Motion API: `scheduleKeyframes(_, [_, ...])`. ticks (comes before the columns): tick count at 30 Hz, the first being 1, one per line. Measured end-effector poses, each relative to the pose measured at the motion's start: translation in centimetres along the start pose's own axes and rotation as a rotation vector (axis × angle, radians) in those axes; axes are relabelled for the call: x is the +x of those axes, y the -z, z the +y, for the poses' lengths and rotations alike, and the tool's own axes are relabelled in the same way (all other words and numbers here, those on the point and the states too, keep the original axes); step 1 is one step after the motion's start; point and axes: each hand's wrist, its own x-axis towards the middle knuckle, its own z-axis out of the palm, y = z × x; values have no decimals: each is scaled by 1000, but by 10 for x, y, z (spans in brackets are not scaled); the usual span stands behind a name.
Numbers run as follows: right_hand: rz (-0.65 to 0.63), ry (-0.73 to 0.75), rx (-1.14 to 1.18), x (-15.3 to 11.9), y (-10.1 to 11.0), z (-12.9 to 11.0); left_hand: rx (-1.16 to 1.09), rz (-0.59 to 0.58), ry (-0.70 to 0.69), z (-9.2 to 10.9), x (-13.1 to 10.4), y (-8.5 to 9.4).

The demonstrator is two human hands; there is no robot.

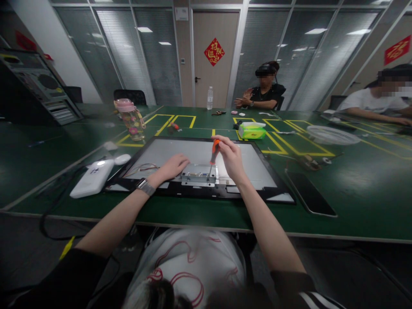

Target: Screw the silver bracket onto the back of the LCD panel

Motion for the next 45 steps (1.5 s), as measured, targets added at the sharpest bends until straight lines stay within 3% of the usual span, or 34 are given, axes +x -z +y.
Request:
scheduleKeyframes(4, [4,-48,158,1,0,3,29,-13,-5,0,0,0])
scheduleKeyframes(9, [27,-18,143,1,-1,8,26,-17,-6,0,0,0])
scheduleKeyframes(20, [-93,-98,232,0,-4,-4,-15,8,-7,0,0,0])
scheduleKeyframes(33, [-143,-148,229,-2,-4,-5,0,11,-10,-1,1,-2])
scheduleKeyframes(41, [-24,-34,79,0,-1,5,30,-1,-9,-1,0,-1])
scheduleKeyframes(45, [-5,-48,141,1,-1,2,27,-8,-11,-2,1,-1])
